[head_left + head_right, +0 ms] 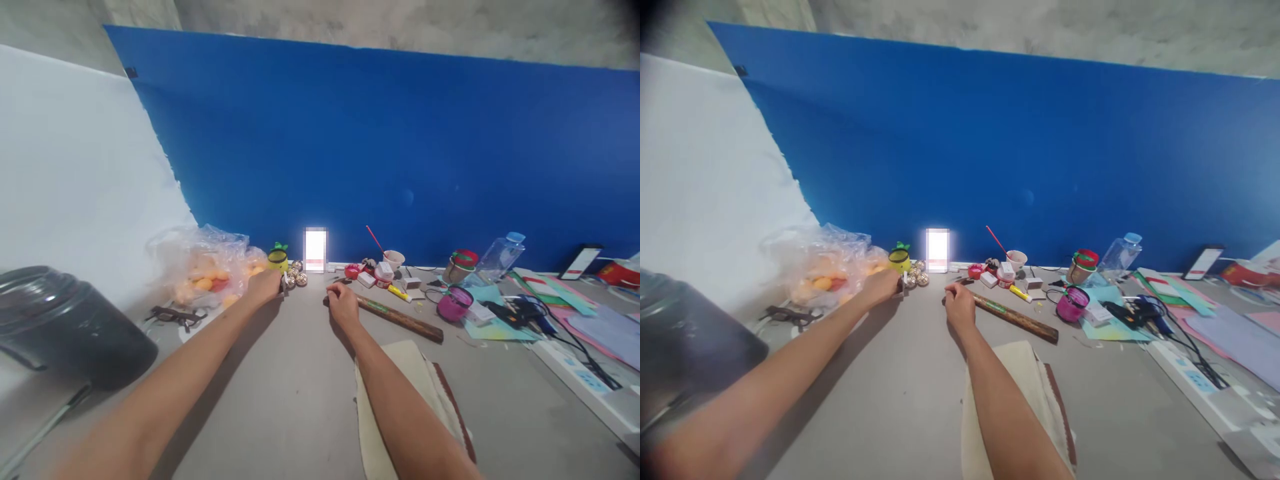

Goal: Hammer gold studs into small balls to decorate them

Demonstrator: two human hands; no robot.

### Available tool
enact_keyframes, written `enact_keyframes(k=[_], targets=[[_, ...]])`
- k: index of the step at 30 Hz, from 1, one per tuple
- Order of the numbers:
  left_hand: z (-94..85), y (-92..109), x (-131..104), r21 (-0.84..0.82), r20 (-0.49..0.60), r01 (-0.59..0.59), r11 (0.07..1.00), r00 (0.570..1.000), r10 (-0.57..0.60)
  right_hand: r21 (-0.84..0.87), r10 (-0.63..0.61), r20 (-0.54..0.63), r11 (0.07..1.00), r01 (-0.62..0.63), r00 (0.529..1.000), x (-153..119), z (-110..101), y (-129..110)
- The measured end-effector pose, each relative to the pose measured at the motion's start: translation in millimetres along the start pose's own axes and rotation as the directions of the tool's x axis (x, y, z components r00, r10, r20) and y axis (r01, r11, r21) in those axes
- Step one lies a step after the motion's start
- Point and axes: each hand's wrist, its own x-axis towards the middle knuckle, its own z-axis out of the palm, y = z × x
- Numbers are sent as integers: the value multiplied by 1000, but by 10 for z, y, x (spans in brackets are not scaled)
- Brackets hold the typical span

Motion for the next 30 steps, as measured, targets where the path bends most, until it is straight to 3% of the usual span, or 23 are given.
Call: enact_keyframes(k=[12,19,30], targets=[[-73,23,-46,25,-17,-114,993,993,115,-1,16,5,1000,-16,1000,-13,-7,-58],[-81,16,-53,27,-50,-83,996,995,84,0,4,6,1000,-4,1000,-7,0,-31],[-155,56,-76,-28,-35,-67,997,997,66,-11,89,53,996,-89,995,-4,-41,-89]])
